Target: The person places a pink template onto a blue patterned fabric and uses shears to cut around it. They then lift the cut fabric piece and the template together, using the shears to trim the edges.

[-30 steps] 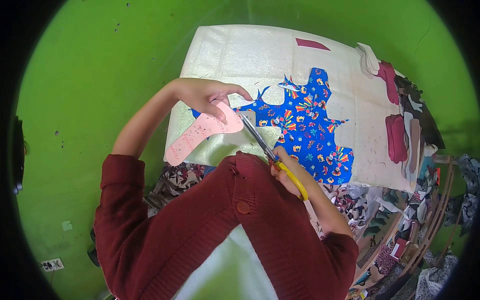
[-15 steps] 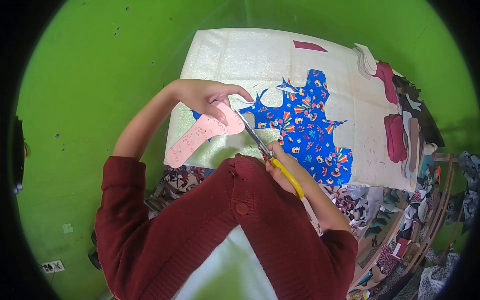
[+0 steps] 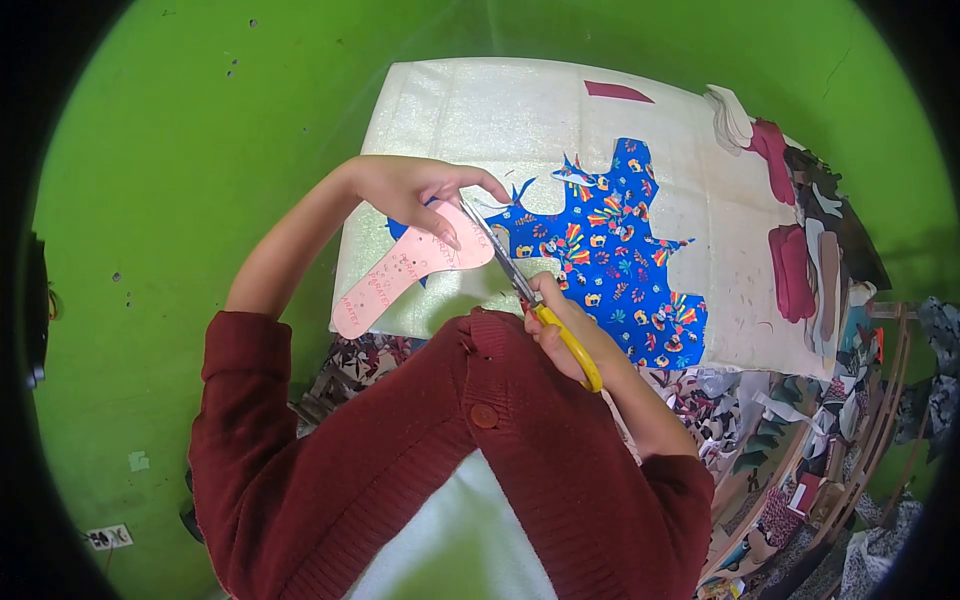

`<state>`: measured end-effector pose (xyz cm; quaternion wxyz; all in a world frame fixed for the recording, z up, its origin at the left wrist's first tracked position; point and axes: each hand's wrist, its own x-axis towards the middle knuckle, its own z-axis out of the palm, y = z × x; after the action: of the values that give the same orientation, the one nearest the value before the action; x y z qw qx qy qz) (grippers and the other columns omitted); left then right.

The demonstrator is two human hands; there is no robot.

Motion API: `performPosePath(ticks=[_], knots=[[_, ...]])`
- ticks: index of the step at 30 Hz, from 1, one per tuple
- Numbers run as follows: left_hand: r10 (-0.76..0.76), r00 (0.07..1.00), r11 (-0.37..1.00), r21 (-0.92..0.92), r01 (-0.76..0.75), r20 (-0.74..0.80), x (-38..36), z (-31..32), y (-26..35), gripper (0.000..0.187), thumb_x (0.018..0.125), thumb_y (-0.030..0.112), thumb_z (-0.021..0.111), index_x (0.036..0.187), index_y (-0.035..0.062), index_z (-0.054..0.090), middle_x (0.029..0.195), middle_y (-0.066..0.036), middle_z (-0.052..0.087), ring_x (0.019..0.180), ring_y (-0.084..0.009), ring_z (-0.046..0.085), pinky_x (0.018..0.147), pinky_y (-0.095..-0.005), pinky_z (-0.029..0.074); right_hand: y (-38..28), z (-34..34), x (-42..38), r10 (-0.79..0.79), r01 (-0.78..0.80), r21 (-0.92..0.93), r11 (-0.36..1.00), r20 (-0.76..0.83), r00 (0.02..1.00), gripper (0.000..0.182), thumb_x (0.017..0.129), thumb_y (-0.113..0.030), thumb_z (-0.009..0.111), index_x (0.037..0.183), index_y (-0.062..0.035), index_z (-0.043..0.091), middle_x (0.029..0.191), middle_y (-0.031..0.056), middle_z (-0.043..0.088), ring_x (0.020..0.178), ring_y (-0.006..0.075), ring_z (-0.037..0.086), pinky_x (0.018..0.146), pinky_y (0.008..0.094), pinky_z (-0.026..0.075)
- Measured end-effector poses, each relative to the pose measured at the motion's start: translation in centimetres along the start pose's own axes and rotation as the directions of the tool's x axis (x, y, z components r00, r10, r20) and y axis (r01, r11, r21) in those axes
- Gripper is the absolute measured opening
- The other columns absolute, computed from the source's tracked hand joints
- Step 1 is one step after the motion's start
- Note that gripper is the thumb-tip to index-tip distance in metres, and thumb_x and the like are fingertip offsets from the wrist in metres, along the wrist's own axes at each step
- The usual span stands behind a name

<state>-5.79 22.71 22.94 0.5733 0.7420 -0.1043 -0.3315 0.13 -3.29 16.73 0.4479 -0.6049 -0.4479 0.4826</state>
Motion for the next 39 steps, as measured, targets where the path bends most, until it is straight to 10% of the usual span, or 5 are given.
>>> performPosePath(ticks=[14, 16, 21, 25, 39], knots=[[-0.011, 0.999, 1.000, 0.002, 0.011, -0.041, -0.6, -0.2, 0.0, 0.058, 0.076, -0.003, 0.054, 0.124, 0.0042, 0.024, 0.088, -0.013, 0.060, 0.075, -0.0124, 0.059, 0.062, -0.0241, 0.047, 1.7, 0.0, -0.8, 0.016, -0.003, 0.187, 0.982, -0.069, 0.997, 0.075, 0.069, -0.074, 0.026, 0.098, -0.0057, 0.030, 0.065, 0.0012, 0.039, 0.054, 0.0076, 0.035, 0.046, 0.0208, 0.031], [-0.034, 0.998, 0.999, 0.013, 0.035, -0.056, -1.0, -0.4, 0.0, 0.057, 0.076, -0.003, 0.054, 0.124, 0.0046, 0.024, 0.088, -0.014, 0.060, 0.075, -0.0126, 0.058, 0.062, -0.0242, 0.047, 3.3, -0.3, -0.7, -0.186, 0.224, 0.290, 0.930, -0.152, 0.971, 0.064, 0.076, -0.063, 0.035, 0.102, -0.0044, 0.032, 0.066, 0.0010, 0.040, 0.054, 0.0068, 0.037, 0.046, 0.0193, 0.032], [-0.005, 0.994, 1.000, 0.022, 0.008, -0.107, -0.3, 0.1, -1.1, 0.057, 0.076, -0.002, 0.054, 0.124, 0.0061, 0.024, 0.087, -0.013, 0.060, 0.073, -0.0119, 0.058, 0.060, -0.0240, 0.045, 4.0, -0.6, 1.4, -0.126, 0.296, 0.430, 0.853, -0.380, 0.916, 0.037, 0.083, -0.020, 0.046, 0.111, -0.0046, 0.030, 0.070, 0.0037, 0.047, 0.053, 0.0068, 0.042, 0.049, 0.0178, 0.035], [0.005, 0.995, 0.994, 0.105, 0.005, -0.099, 0.2, 0.7, -0.9, 0.058, 0.077, -0.002, 0.054, 0.124, 0.0067, 0.021, 0.087, -0.011, 0.060, 0.072, -0.0095, 0.057, 0.058, -0.0220, 0.043, 2.9, -0.2, 3.7, -0.226, 0.444, 0.393, 0.805, -0.488, 0.843, 0.044, 0.080, -0.008, 0.050, 0.114, -0.0053, 0.024, 0.083, 0.0120, 0.054, 0.062, 0.0084, 0.048, 0.056, 0.0215, 0.040], [0.080, 0.996, 0.994, -0.068, -0.082, -0.031, -0.1, 1.6, -0.3, 0.058, 0.076, -0.006, 0.052, 0.123, 0.0055, 0.022, 0.093, -0.012, 0.059, 0.079, -0.0095, 0.055, 0.065, -0.0234, 0.044, 1.5, 1.3, 6.6, -0.298, 0.486, 0.439, 0.756, -0.431, 0.852, 0.040, 0.079, -0.001, 0.052, 0.111, -0.0059, 0.029, 0.073, 0.0066, 0.051, 0.059, 0.0090, 0.050, 0.052, 0.0207, 0.040]])
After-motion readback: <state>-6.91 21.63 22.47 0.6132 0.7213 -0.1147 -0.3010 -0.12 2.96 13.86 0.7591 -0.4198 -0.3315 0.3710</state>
